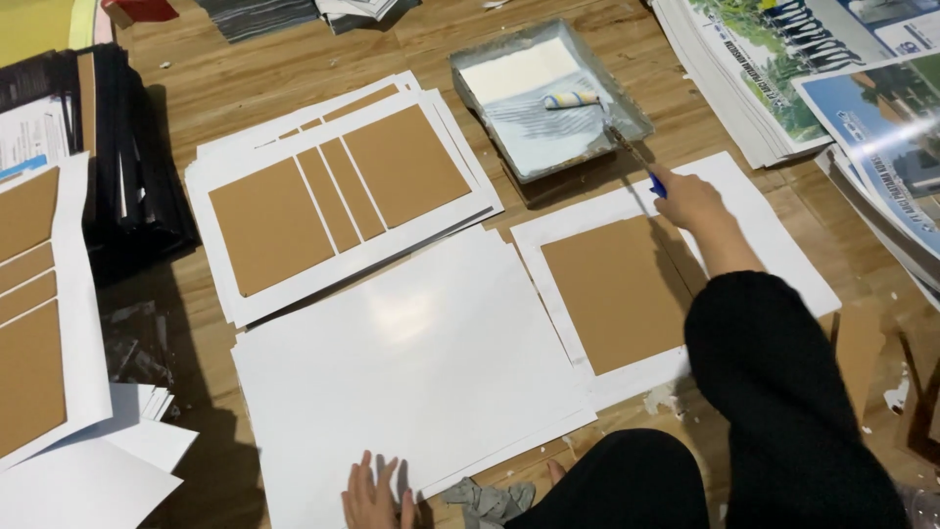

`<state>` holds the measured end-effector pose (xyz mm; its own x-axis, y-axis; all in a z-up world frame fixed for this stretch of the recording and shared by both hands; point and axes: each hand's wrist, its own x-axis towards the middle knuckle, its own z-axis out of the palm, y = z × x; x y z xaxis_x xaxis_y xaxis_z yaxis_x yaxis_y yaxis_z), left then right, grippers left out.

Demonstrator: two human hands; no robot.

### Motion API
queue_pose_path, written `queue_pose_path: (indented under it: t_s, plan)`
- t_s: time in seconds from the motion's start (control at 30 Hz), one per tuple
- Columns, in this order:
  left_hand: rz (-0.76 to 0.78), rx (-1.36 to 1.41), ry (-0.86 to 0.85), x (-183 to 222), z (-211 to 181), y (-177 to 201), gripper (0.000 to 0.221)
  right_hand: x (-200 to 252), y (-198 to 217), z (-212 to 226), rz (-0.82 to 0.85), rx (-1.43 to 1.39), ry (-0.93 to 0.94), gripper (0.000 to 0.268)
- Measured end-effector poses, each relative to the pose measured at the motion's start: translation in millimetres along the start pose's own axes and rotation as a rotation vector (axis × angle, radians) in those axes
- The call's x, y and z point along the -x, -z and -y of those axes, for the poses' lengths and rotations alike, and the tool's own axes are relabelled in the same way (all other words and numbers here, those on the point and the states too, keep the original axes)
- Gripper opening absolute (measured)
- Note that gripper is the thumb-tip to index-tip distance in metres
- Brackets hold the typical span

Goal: Applying glue to a base sheet with a roller and attaching cardboard pieces to it to assemble a product.

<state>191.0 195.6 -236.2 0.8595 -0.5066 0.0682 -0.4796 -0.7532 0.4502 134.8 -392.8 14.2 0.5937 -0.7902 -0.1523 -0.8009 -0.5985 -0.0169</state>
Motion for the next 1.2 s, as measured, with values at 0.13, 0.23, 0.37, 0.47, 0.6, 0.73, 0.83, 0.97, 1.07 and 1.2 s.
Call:
queue_pose_path:
  t_s: [0.13,0.23,0.37,0.47,0.6,0.73,0.83,0.97,1.07,1.2]
  plan:
    - [0.05,-0.16,0.117,-6.8,15.7,28.0,0.048,39.7,36.5,-22.6,0.053,0.164,0.075,0.063]
    - [0.161,-0.135,0.158,-18.4,4.9,39.7,0.055,60.3,42.1,-33.4,0.063,0.222,0.053,0.062]
    - [0.379,-0.217,-0.078,-36.7,-36.4,55.6,0.092,72.8,5.4,-56.9,0.119,-0.743,-0.049,0.042]
    - [0.371,-0.153,-0.157,-30.0,-53.0,65.3,0.085,140.9,16.6,-25.7,0.192,-1.074,-0.054,0.019]
    - [0.31,-0.095,-0.171,-31.7,-49.8,54.4,0.075,202.8,11.6,-25.2,0.365,-1.371,-0.063,0.051]
    - [0.292,-0.169,-0.204,-30.0,-45.9,49.8,0.076,262.1,-3.8,-29.3,0.432,-1.581,-0.084,0.05]
    - [0.294,-0.159,-0.185,-28.4,-48.0,47.8,0.077,299.6,-7.8,-52.3,0.308,-1.338,-0.147,0.062]
    - [0.173,-0.076,-0.28,-30.2,-73.3,43.9,0.077,351.7,-4.5,-82.7,0.235,-0.807,-0.344,0.062]
    - [0.182,-0.054,-0.406,-41.8,-125.4,35.0,0.072,380.9,-1.8,-87.6,0.222,-0.474,-0.356,0.071]
    - [0.293,-0.037,-0.706,-54.4,-205.6,-6.7,0.065,395.6,-16.3,-100.0,0.38,-0.077,-0.26,0.074]
